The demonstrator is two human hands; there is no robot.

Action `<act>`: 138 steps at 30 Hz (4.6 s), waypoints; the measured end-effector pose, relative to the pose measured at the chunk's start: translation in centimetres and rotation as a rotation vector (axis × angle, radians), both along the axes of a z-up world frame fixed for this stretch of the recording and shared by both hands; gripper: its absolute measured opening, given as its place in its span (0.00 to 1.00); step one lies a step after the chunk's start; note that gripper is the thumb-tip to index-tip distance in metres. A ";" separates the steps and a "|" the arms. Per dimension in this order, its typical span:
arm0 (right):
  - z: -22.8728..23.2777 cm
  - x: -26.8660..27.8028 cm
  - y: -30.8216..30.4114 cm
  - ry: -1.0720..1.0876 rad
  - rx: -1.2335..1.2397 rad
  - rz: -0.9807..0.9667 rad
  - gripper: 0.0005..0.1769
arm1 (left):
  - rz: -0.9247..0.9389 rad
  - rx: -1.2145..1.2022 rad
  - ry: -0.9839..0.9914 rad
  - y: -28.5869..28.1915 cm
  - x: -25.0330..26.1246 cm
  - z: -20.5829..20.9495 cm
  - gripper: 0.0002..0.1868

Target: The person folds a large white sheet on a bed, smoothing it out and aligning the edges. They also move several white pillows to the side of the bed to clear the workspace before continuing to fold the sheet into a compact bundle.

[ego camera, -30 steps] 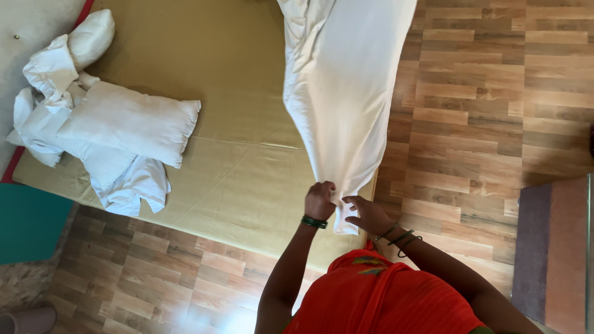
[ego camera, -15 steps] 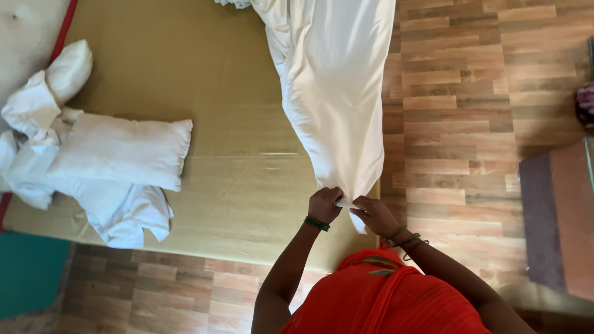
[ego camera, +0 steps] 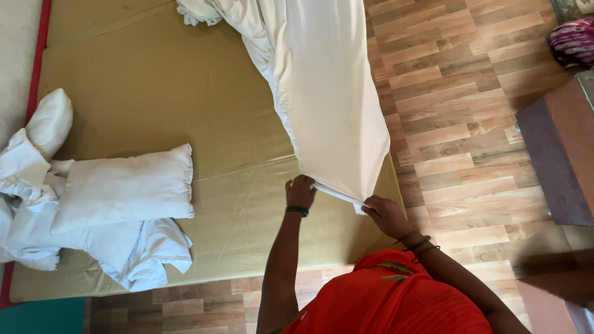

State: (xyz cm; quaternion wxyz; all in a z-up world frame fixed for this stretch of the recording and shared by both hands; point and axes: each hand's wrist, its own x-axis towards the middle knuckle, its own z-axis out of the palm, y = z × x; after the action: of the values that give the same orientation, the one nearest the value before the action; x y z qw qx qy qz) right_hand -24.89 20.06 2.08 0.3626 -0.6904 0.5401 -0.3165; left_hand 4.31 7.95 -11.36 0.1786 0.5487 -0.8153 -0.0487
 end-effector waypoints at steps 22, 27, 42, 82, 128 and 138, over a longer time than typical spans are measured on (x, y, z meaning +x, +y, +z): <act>-2.9 0.5 0.1 0.188 -0.134 -0.166 0.08 | 0.137 -0.211 0.273 10.7 8.4 9.5 0.03; -4.6 -0.2 2.1 0.382 -0.310 -0.204 0.07 | 0.185 -0.291 0.225 13.6 9.6 9.6 0.07; -3.4 4.5 8.7 0.172 -0.021 -0.035 0.13 | 0.350 -0.153 0.328 16.4 6.3 5.3 0.13; -1.9 20.2 10.7 0.371 -0.051 0.036 0.10 | -0.314 -0.002 0.010 15.1 14.0 6.6 0.14; -10.6 22.7 9.0 0.336 -0.048 -0.213 0.11 | -0.265 0.204 0.399 16.1 18.7 16.2 0.14; -2.8 25.7 7.2 0.107 0.046 -0.069 0.20 | -0.334 0.319 0.231 16.5 16.4 12.1 0.16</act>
State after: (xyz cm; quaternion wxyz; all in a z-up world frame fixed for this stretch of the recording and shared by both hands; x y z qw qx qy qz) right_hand 0.85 27.30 -0.72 0.3377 -0.6790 0.5892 -0.2787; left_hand 20.67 24.41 0.77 0.1712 0.4184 -0.8508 -0.2679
